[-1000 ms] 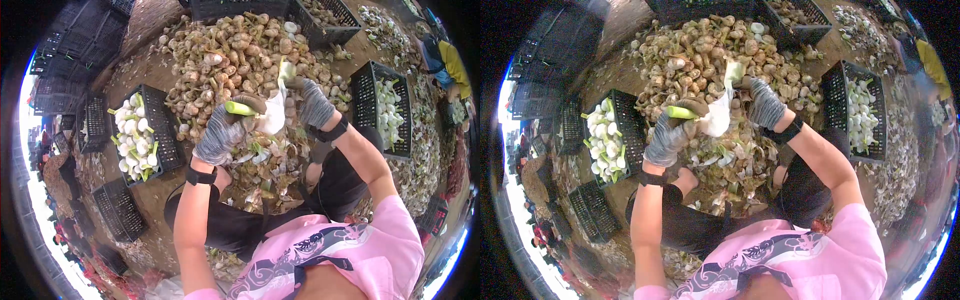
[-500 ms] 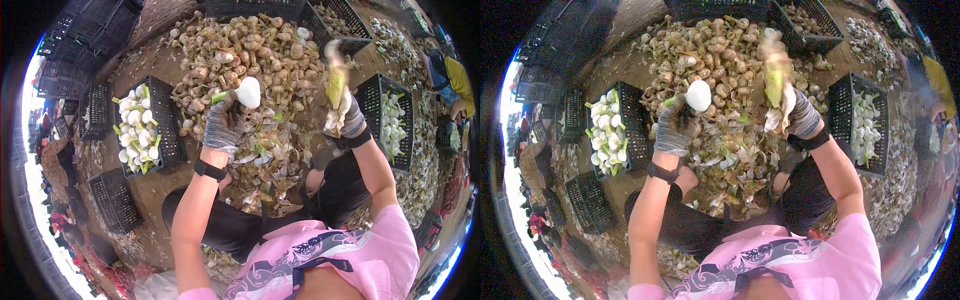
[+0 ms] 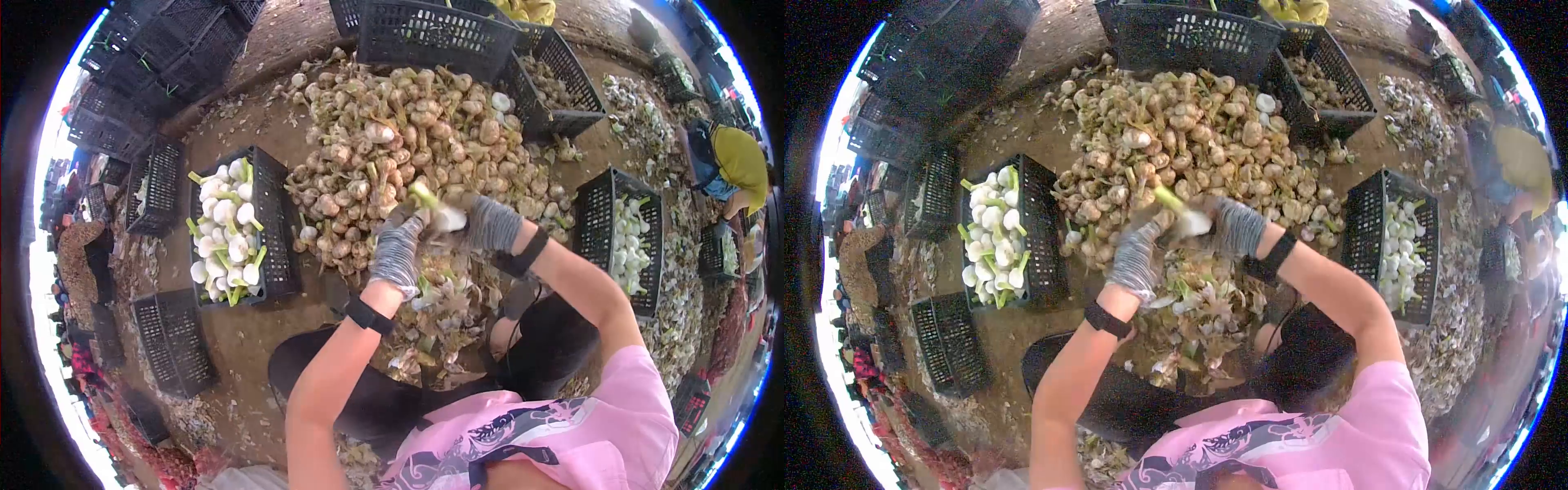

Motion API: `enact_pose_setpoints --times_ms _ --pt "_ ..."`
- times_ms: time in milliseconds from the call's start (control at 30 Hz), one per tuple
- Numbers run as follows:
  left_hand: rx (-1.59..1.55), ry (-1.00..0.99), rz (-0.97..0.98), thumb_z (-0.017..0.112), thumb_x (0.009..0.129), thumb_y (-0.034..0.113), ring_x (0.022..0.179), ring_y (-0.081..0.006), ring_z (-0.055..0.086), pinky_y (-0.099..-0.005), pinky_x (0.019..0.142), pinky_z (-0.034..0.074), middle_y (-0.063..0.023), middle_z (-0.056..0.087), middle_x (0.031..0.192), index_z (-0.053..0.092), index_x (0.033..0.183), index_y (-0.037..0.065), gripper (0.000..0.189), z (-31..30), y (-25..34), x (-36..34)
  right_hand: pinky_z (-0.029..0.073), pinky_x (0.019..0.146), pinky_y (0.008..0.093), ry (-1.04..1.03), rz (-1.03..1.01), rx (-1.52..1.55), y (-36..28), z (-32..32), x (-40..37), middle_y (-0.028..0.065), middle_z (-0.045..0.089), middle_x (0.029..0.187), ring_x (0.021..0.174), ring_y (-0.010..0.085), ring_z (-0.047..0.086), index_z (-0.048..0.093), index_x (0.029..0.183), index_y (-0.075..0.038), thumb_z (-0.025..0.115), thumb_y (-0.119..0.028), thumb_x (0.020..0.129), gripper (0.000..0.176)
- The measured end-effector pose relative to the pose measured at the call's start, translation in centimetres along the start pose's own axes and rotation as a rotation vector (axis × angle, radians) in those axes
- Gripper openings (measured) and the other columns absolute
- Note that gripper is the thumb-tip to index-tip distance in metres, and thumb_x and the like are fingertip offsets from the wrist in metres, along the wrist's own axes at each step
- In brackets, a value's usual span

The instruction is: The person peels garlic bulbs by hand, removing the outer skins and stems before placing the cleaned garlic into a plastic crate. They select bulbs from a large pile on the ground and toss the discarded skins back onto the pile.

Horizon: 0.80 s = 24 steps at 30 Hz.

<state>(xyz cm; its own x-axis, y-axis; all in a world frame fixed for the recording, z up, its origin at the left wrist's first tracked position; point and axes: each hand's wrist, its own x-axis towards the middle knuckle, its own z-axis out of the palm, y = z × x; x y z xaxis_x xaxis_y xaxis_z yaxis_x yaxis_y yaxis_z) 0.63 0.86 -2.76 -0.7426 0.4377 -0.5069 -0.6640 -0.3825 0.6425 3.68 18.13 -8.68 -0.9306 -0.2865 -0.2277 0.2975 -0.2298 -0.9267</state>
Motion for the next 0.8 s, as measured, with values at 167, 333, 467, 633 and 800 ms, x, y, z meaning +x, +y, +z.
enact_pose_setpoints --times_ms 167,333,467,633,800 --pt "0.017 0.143 0.008 0.058 0.081 0.008 0.068 -0.0131 0.057 -0.0242 0.054 0.05 -0.0024 0.058 0.083 0.052 0.104 0.005 0.024 0.1 1.3 0.1 0.051 0.081 0.0295 0.263 0.004 0.667 -11.8 -6.1 6.9 0.0094 0.052 0.1 0.094 0.0212 0.054 0.042 0.111 -0.005 0.065 -0.02 0.075 0.046" --pt "0.008 0.066 0.014 0.059 0.081 0.014 0.073 -0.014 0.056 -0.0266 0.061 0.048 -0.0018 0.057 0.086 0.053 0.101 0.008 0.022 -1.5 1.0 0.7 0.052 0.071 0.0388 0.314 -0.506 0.665 -20.9 -7.7 11.6 0.0155 0.059 0.084 0.083 0.0306 0.059 0.051 0.096 -0.003 0.055 -0.038 0.082 0.038" --pt "0.028 0.09 -0.022 0.058 0.081 0.014 0.071 -0.013 0.056 -0.0266 0.061 0.048 -0.0024 0.057 0.083 0.053 0.098 0.006 0.018 -1.0 0.4 0.3 0.051 0.074 0.0305 0.191 -0.316 0.335 -12.2 -9.1 15.1 0.0068 0.058 0.097 0.09 0.0192 0.056 0.055 0.096 -0.006 0.057 -0.018 0.081 0.019" --pt "0.194 0.063 -0.11 0.057 0.081 0.01 0.063 -0.0113 0.057 -0.0233 0.055 0.049 -0.0042 0.058 0.078 0.053 0.101 0.006 0.02 -0.3 -1.3 -0.9 0.048 0.066 0.0328 0.383 -0.047 -1.131 1.8 -3.8 15.7 0.0143 0.061 0.085 0.075 0.0266 0.06 0.059 0.09 -0.001 0.05 -0.012 0.081 0.017" --pt "0.243 0.137 -0.175 0.057 0.081 0.01 0.065 -0.0114 0.057 -0.0239 0.053 0.049 -0.0038 0.058 0.08 0.055 0.1 0.005 0.02 -0.9 -1.7 -0.3 0.049 0.063 0.0392 0.284 -0.035 -1.69 7.6 -0.4 17.9 0.0213 0.057 0.088 0.078 0.0308 0.058 0.056 0.101 -0.002 0.058 -0.012 0.072 0.031"
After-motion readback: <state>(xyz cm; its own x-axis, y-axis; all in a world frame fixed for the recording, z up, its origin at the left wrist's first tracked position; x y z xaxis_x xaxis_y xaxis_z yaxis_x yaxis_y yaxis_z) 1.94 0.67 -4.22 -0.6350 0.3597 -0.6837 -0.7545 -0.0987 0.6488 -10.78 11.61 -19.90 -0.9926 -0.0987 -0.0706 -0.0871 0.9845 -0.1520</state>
